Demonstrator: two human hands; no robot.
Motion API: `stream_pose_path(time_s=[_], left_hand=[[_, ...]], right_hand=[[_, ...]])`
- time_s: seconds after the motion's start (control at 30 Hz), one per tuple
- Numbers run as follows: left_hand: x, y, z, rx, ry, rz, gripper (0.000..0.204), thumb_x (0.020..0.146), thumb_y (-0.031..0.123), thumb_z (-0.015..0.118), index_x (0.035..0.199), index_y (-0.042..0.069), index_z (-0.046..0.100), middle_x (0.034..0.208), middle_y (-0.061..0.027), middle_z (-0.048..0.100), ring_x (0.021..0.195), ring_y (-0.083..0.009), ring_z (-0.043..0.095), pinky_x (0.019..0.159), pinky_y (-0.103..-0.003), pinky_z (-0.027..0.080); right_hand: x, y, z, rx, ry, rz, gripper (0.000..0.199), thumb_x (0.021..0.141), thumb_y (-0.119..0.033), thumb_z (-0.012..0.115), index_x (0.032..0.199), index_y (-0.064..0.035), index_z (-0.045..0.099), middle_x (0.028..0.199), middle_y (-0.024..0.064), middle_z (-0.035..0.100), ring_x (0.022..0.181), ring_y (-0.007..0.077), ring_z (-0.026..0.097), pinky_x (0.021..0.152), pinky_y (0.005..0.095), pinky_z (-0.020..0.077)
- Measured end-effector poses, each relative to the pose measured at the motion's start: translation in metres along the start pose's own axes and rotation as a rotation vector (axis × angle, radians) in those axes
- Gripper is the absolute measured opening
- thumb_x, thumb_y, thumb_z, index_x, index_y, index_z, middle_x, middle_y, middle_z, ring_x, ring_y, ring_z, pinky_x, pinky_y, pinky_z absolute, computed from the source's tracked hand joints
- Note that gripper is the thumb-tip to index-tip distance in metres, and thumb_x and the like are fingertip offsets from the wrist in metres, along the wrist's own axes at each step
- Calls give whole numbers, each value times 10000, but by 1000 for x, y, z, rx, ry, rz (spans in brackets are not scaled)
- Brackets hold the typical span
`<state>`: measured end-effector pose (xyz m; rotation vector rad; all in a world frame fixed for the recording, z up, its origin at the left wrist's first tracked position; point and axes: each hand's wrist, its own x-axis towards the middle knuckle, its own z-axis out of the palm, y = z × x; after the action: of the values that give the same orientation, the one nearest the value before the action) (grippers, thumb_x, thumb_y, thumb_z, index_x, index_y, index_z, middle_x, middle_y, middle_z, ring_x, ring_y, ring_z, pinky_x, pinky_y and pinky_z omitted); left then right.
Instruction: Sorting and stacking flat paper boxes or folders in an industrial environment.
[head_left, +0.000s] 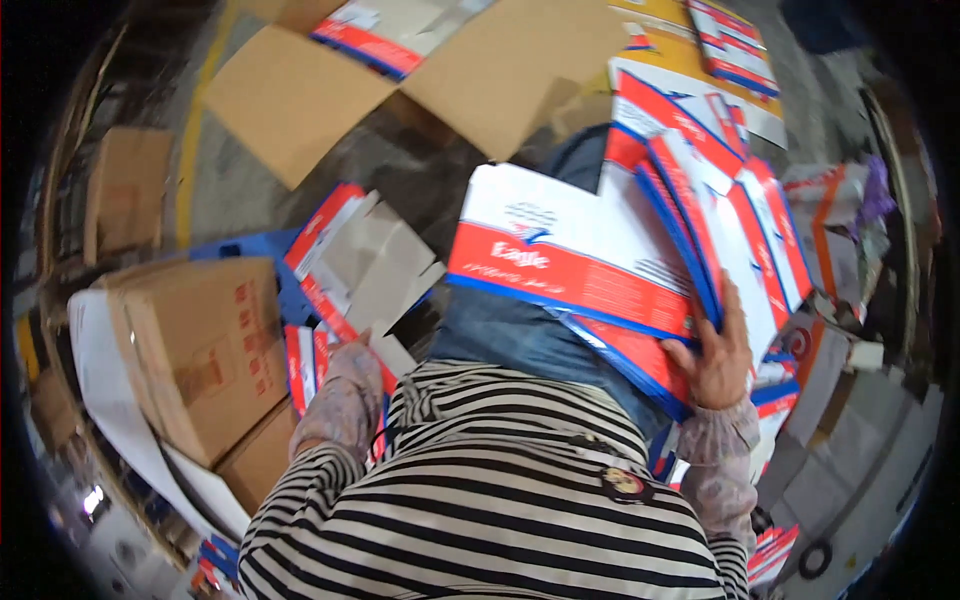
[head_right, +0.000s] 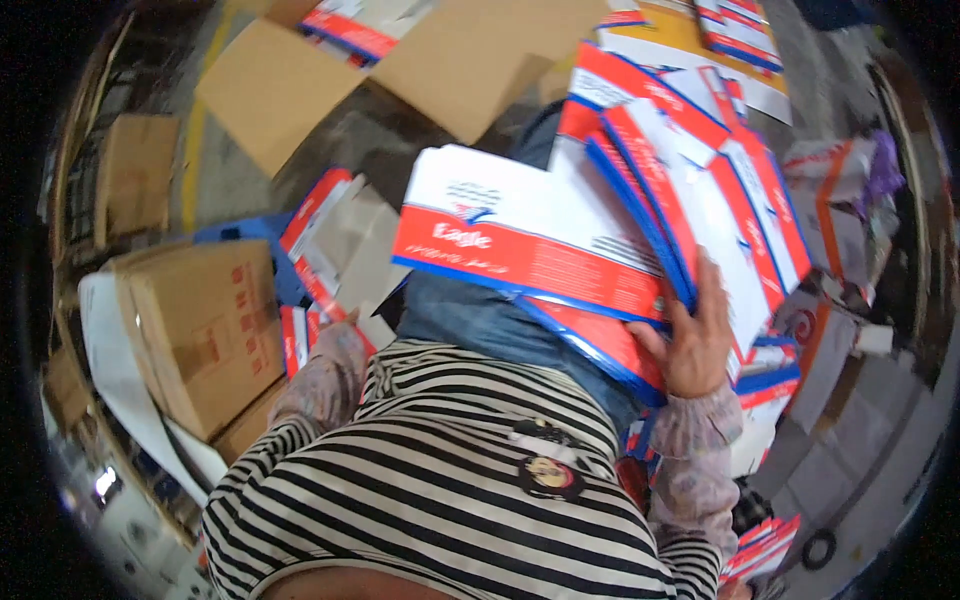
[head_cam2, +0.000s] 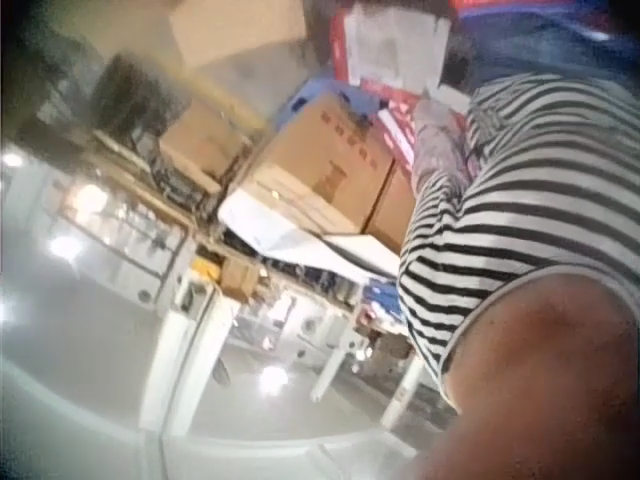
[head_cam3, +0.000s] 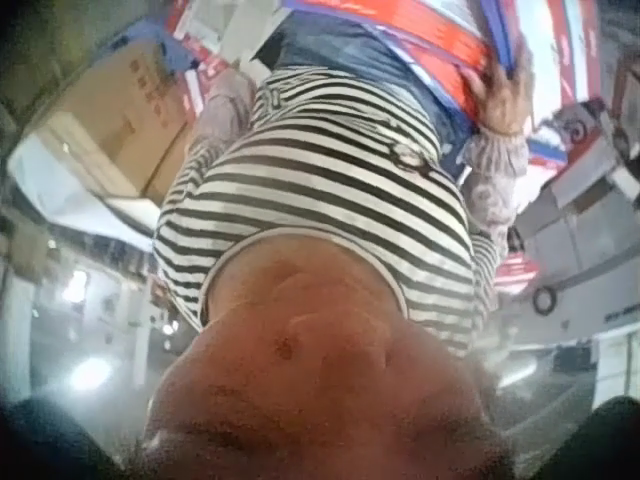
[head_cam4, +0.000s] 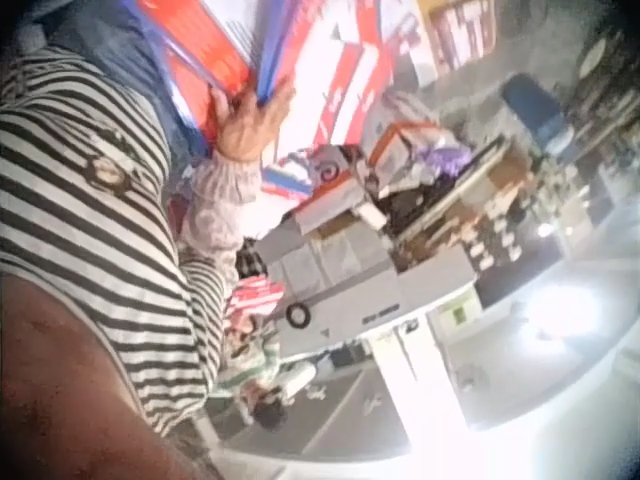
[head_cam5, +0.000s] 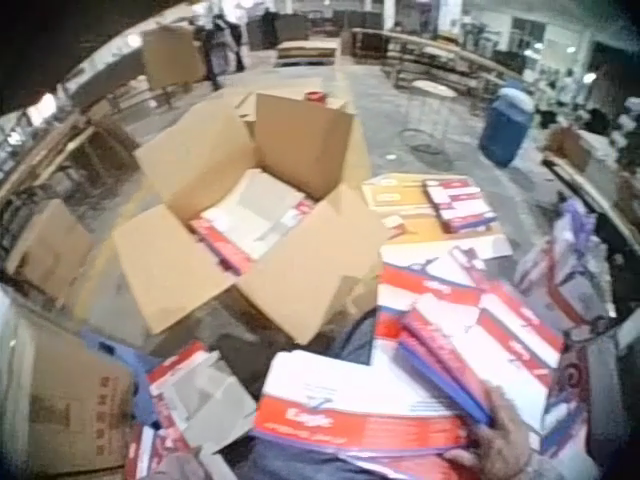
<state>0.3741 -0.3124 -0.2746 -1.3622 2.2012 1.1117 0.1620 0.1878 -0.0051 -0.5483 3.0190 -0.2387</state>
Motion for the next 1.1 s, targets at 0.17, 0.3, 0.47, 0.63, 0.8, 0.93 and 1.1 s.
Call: stream_pose_path(time_s=[0.17,0.3,0.47,0.63,0.8,0.93,1.1], left_hand=[[-12,-17,-19,-85,73,-11,904,694,578,663,1335,4,384,1335,-255,403,1241,-346,403,1036,-407,299],[-4,-39,-57,-164,356,-168,898,692,577,665,1329,3,397,1328,-255,413,1240,-343,406,1034,-406,304],[-92,46,-168,27,577,303,370,797,112,633,1154,29,576,947,-186,640,845,-216,622,742,-322,492],[-169,44,-171,735,653,413,614,739,129,615,1323,133,427,1042,-157,581,847,-279,608,696,-344,490],[-153,-30,-89,961,202,-23,938,642,334,764,1424,208,261,1214,-179,420,1124,-345,431,948,-445,351],[-108,114,-69,544,362,853,640,733,211,692,1286,24,429,1213,-229,421,1129,-379,433,969,-448,346],[-145,367,-45,511,58,1552,722,737,448,671,1247,-14,453,1266,-189,423,1174,-357,406,980,-470,316]], right_hand=[[3,0,3,0,-7,-35,574,679,-447,700,1071,-36,626,1393,221,330,1247,412,364,1010,483,325],[-8,5,4,34,22,-5,499,648,-327,752,994,11,630,1392,236,327,1235,413,380,1017,453,324],[-9,9,13,-60,35,-28,612,716,-388,692,1204,-42,563,1432,169,294,1272,385,348,1026,443,327],[-8,9,12,-33,42,-20,595,713,-377,698,1183,-35,574,1425,182,302,1269,392,347,1031,459,311],[-6,11,16,-22,68,-68,530,705,-400,704,1054,-10,621,1406,205,325,1241,428,362,1015,488,310],[-9,14,15,11,64,-11,543,714,-485,666,1016,-34,647,1410,195,326,1239,443,361,967,528,343],[-13,12,17,-25,80,31,567,719,-570,615,965,-63,679,1419,178,312,1233,446,363,932,566,358]])
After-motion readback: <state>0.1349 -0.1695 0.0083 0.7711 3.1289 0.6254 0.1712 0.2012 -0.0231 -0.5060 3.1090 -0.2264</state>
